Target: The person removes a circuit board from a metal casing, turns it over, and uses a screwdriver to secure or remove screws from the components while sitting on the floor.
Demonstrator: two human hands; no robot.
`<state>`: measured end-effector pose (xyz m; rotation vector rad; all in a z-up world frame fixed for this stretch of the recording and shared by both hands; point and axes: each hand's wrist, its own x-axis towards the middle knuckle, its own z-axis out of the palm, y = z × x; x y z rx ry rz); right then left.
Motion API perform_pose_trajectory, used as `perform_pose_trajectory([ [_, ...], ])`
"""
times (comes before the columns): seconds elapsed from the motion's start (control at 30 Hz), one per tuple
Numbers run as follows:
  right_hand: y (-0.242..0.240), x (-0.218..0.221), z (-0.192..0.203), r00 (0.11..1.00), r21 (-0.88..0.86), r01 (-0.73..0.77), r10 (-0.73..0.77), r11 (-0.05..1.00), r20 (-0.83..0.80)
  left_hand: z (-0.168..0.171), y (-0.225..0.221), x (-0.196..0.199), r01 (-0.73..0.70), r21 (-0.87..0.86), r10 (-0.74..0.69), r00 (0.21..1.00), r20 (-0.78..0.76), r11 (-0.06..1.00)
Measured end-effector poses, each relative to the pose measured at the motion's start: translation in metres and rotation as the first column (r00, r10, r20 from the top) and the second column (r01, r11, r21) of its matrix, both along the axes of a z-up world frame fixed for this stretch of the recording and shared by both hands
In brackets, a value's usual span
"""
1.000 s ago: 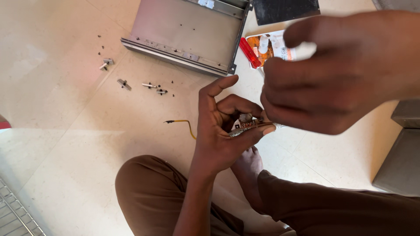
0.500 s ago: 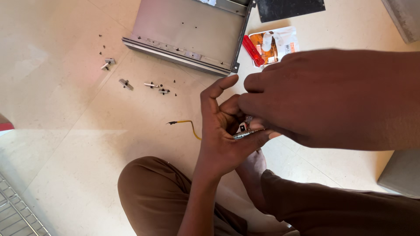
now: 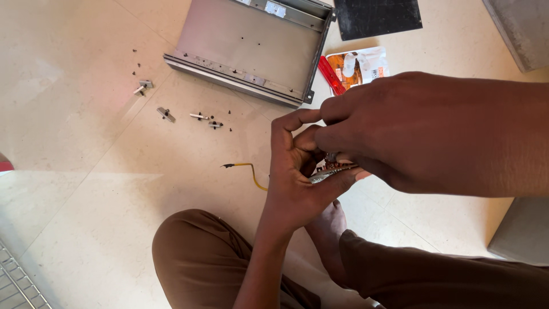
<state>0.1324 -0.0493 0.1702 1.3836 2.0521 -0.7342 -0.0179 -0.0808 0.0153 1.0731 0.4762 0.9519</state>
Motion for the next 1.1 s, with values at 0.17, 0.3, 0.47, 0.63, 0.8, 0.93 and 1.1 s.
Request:
perform_pose_trajectory([
  [0.17, 0.002, -0.002, 0.002, 0.999, 0.040, 0.022, -0.021, 0.999, -0.033, -0.001, 0.001, 0.001, 0.008, 0.013, -0.009, 1.000, 0.027, 1.000],
  [0.3, 0.002, -0.006, 0.004, 0.996, 0.111, 0.001, 0.009, 0.994, -0.088, -0.004, 0.002, 0.002, 0.013, 0.016, -0.013, 1.000, 0.025, 1.000],
  [0.47, 0.003, -0.013, 0.008, 0.977, -0.032, 0.089, -0.081, 0.996, 0.199, -0.010, 0.002, 0.001, -0.003, 0.045, 0.001, 0.999, 0.051, 0.999],
  [0.63, -0.001, -0.010, 0.001, 0.991, 0.197, 0.060, -0.034, 0.979, -0.133, -0.014, 0.002, 0.003, -0.036, 0.057, 0.034, 0.999, 0.038, 0.998],
  [0.8, -0.004, 0.003, -0.013, 1.000, 0.133, 0.023, -0.024, 0.991, 0.010, -0.014, 0.002, 0.005, -0.057, 0.048, 0.055, 0.997, 0.049, 0.997],
  [0.93, -0.008, 0.011, -0.022, 0.968, 0.328, -0.051, 0.127, 0.943, -0.216, -0.012, 0.004, 0.005, -0.047, 0.050, 0.044, 0.998, 0.048, 0.998],
  [1.1, -0.007, 0.009, -0.018, 0.906, 0.516, -0.141, 0.321, 0.845, -0.278, -0.010, 0.002, 0.006, -0.071, 0.042, 0.070, 0.997, 0.038, 0.997],
])
